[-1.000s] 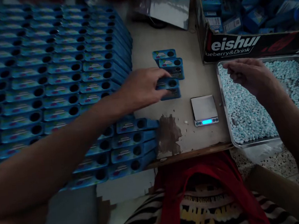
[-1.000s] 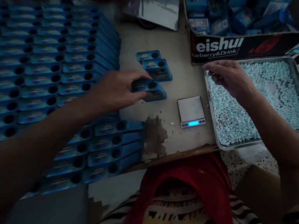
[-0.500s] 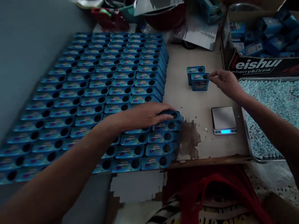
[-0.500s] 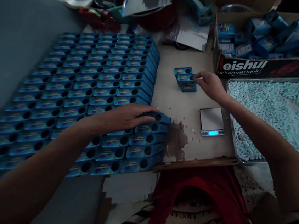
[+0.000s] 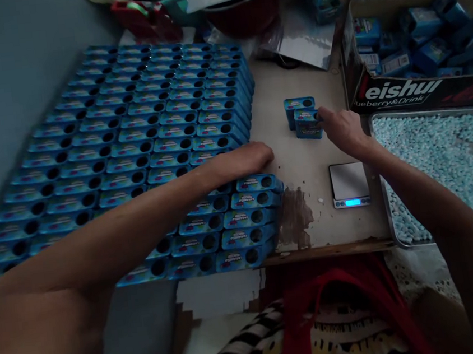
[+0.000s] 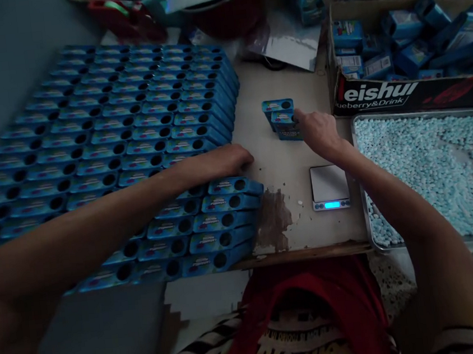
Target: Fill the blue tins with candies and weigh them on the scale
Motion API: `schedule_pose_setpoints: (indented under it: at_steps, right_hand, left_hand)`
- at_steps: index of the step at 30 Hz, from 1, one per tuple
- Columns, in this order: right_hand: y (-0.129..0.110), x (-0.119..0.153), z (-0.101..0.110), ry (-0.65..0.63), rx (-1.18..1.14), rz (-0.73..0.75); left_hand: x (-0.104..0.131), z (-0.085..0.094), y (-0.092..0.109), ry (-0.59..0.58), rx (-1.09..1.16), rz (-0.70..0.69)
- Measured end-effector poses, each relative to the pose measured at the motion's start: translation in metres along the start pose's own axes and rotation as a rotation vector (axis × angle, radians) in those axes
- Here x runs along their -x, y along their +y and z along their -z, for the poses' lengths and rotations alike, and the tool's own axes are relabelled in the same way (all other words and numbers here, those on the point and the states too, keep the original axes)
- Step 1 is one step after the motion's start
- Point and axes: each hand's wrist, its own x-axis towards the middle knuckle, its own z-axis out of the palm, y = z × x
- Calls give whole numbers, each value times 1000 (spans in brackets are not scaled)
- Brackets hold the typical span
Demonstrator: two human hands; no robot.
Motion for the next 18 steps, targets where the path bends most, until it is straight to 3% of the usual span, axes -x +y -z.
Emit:
schedule_pose_setpoints:
  at_steps: [2, 4, 9, 14, 18]
  right_hand:
    - [0, 12, 6, 12, -43, -29]
    - [4, 33, 16, 33, -74, -60]
    - [31, 104, 35, 39, -136, -9]
    - [52, 162, 16, -7, -206, -55]
    - [63, 182, 10, 67, -527, -86]
  left_hand:
    - [-6, 2, -4, -135, -23, 8]
    - [-12, 8, -4, -177, -24, 35]
    - [-27, 26, 19, 20, 39, 47]
    - [-35, 42, 65, 184, 66, 21]
    - [-44, 43, 93, 181, 132, 54]
